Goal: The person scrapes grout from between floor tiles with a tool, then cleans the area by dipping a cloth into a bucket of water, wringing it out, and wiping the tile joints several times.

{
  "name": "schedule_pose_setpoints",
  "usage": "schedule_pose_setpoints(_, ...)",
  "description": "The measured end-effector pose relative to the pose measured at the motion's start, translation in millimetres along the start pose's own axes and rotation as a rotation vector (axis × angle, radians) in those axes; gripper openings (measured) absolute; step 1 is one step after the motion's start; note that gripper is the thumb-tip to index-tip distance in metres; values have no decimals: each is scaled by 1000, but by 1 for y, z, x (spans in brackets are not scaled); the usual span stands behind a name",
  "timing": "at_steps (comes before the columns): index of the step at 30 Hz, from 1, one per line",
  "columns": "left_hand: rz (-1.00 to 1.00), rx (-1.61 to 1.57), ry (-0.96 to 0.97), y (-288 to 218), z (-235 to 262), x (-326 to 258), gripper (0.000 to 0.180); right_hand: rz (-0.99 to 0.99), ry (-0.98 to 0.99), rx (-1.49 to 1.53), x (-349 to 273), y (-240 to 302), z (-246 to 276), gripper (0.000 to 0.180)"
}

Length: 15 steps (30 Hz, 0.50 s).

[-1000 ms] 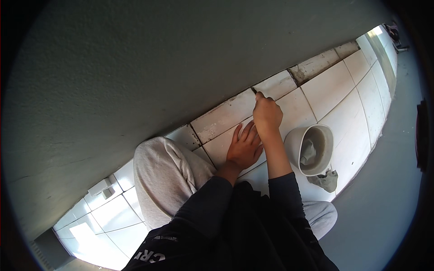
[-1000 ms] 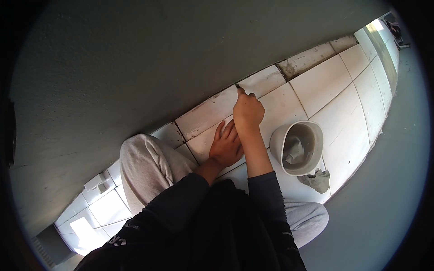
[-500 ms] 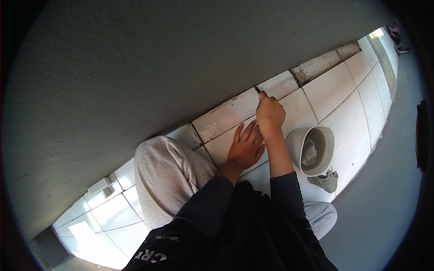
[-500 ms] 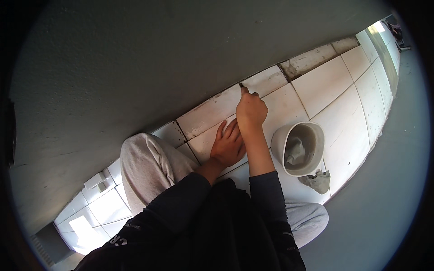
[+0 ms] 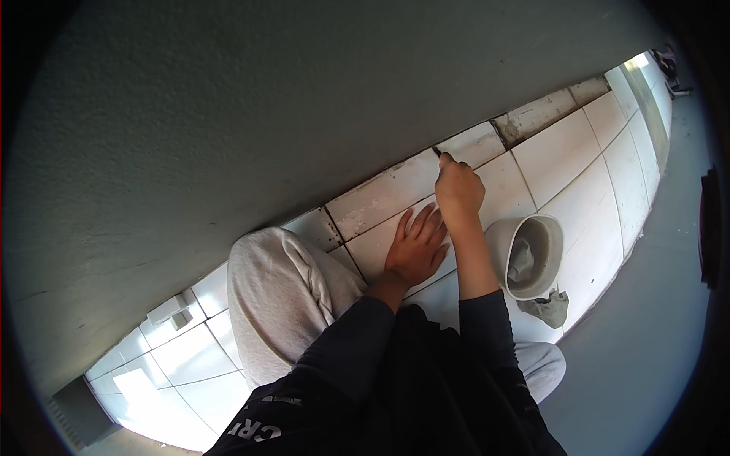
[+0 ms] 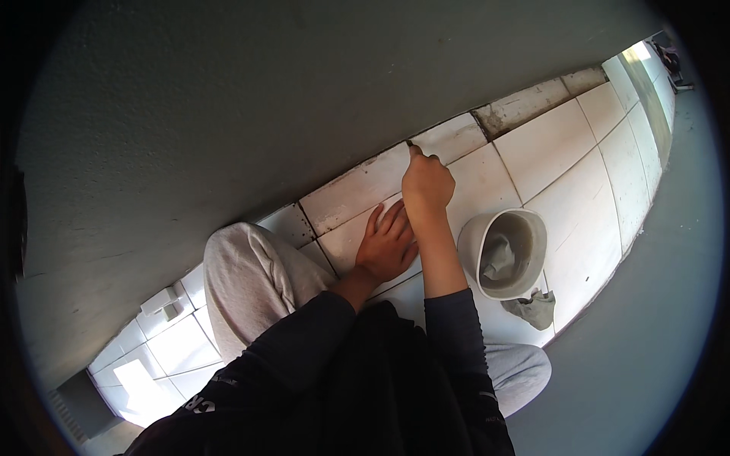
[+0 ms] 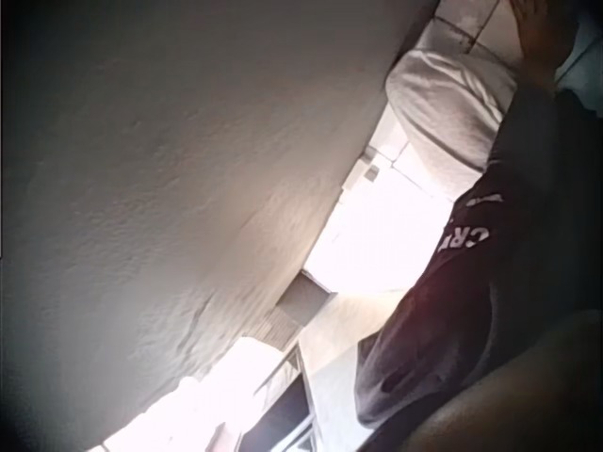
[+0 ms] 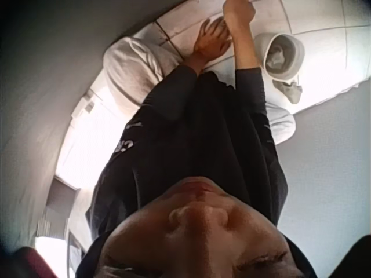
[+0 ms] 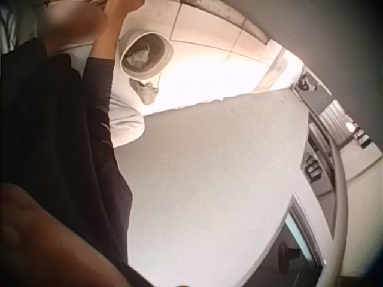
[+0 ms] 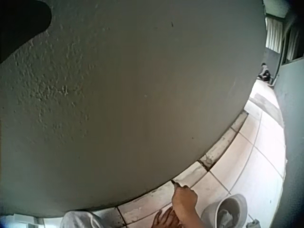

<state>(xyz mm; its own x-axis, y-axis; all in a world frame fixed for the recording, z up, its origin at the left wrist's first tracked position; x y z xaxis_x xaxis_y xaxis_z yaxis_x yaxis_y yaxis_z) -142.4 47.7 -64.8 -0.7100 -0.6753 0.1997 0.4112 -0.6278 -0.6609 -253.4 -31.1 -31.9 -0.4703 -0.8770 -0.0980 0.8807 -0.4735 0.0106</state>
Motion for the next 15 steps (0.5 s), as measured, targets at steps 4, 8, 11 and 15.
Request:
schedule_pose_setpoints(4, 2, 28, 2, 3, 0, 0, 46, 13, 13, -15, 0, 1, 4, 23)
schedule_pose_setpoints(8, 11, 12, 10, 2, -1, -1, 45, -24, -41, 9, -1, -1, 1, 21)
schedule_pose_setpoints(11, 20, 10, 16, 2, -1, -2, 45, -9, 7, 27, -2, -2, -2, 20)
schedule_pose_setpoints(15, 7, 28, 20, 1, -3, 0, 44, 22, 16, 6, -2, -3, 0, 19)
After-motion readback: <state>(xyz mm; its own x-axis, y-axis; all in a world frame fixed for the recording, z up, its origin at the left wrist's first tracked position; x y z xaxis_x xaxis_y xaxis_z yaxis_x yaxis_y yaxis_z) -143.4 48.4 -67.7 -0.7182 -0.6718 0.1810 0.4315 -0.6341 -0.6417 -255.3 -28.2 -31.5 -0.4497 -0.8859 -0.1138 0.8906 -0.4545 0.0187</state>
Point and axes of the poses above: each hand's wrist, its own x-axis towards the middle knuckle, its own z-axis out of the back of the hand, y = z × x, the point moved 6 cm from there along x, towards the middle knuckle, and after that the axes turned 8 degrees about -x, right-handed, at the moved point
